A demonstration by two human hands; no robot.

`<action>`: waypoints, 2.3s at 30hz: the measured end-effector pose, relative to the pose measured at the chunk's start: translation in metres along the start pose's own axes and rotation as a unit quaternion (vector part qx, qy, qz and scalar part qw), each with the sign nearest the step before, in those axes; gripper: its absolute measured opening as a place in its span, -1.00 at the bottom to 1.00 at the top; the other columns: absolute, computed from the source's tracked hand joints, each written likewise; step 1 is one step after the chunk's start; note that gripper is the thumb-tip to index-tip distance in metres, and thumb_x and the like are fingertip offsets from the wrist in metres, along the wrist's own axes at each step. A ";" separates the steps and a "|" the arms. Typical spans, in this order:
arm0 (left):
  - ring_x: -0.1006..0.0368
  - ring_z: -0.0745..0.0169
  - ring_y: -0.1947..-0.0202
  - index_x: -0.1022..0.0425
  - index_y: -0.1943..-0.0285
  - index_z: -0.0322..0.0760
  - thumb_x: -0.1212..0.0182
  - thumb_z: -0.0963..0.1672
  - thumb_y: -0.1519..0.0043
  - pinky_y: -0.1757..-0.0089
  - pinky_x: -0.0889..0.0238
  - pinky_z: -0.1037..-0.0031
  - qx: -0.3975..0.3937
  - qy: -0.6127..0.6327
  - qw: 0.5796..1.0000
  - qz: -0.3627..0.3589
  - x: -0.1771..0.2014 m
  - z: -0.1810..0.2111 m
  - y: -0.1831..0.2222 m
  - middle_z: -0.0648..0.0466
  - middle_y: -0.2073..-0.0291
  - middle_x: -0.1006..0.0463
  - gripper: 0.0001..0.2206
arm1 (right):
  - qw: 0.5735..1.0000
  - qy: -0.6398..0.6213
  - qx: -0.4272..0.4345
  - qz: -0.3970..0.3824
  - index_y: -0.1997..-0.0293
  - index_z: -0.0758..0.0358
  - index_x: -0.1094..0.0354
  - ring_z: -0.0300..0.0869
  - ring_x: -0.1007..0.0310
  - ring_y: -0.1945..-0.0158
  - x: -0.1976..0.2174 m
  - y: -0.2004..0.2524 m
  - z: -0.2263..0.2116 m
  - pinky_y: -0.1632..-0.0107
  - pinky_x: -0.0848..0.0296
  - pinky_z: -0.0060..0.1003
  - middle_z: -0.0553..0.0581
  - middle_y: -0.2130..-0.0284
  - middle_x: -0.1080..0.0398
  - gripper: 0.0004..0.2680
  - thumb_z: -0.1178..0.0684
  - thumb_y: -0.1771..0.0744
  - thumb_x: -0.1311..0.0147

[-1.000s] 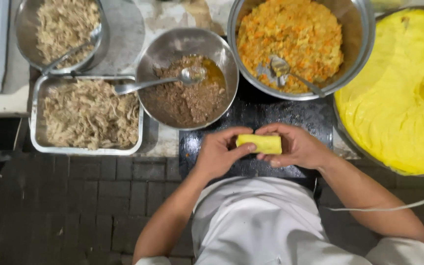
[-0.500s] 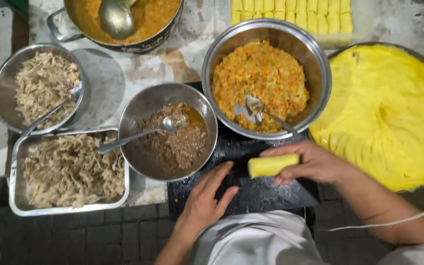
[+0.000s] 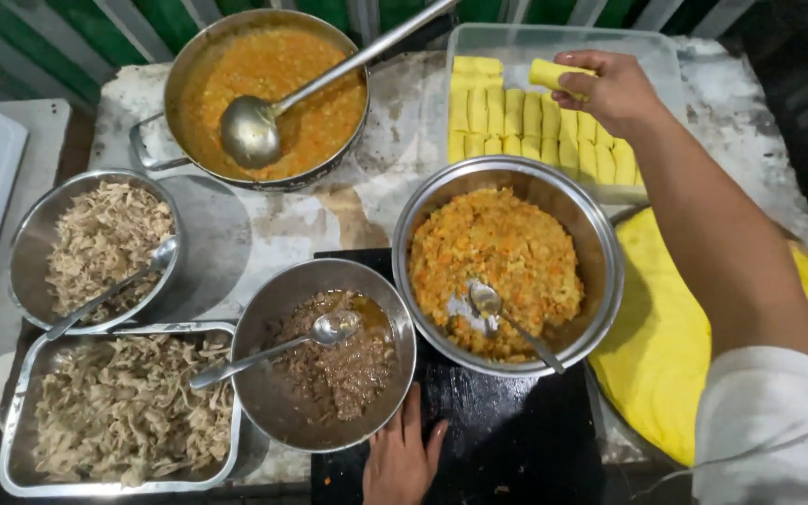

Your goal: The person is preparing food by peeling thin yellow wrappers, adding a spoonful of filling, and rolling them into cylinders.

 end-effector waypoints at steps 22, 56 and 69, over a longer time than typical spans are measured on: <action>-0.10 -0.16 -0.34 -0.18 -0.41 -0.04 -0.22 0.26 -0.05 -0.21 -0.06 0.00 0.049 -0.113 0.988 0.091 -0.044 -0.018 0.000 -0.02 -0.36 -0.19 -0.21 | 0.877 0.432 0.152 -0.145 -0.25 0.30 -0.31 0.39 -0.26 -0.19 -0.047 -0.097 0.046 -0.27 -0.21 0.16 0.51 -0.12 -0.33 -0.64 0.24 -0.30 0.19; -0.27 0.01 -0.24 -0.42 -0.15 -0.25 -0.01 0.09 -0.25 -0.23 0.08 0.13 -0.065 0.029 0.992 0.107 0.040 0.018 -0.006 0.01 -0.20 -0.40 -0.55 | 0.825 0.496 -0.269 0.031 -0.27 0.00 -0.31 0.04 -0.34 -0.08 0.211 0.282 0.110 0.23 -0.39 -0.07 0.06 -0.24 -0.26 -0.68 0.12 -0.39 0.29; -0.25 0.07 -0.27 -0.42 -0.14 -0.21 -0.05 0.09 -0.21 -0.24 0.08 0.15 -0.052 0.002 0.995 0.090 0.033 0.016 -0.009 0.07 -0.21 -0.39 -0.55 | 0.834 0.430 -0.308 0.154 0.22 0.29 -0.52 -0.03 -0.25 0.54 0.262 0.287 0.173 0.54 -0.20 -0.14 0.17 0.49 -0.39 -0.75 -0.11 -0.39 -0.06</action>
Point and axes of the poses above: each hand's wrist, its own y-axis away from the middle knuckle, its own x-axis out of the back of the hand, z = x × y, the point moved 9 cm from there along -y, towards the middle knuckle
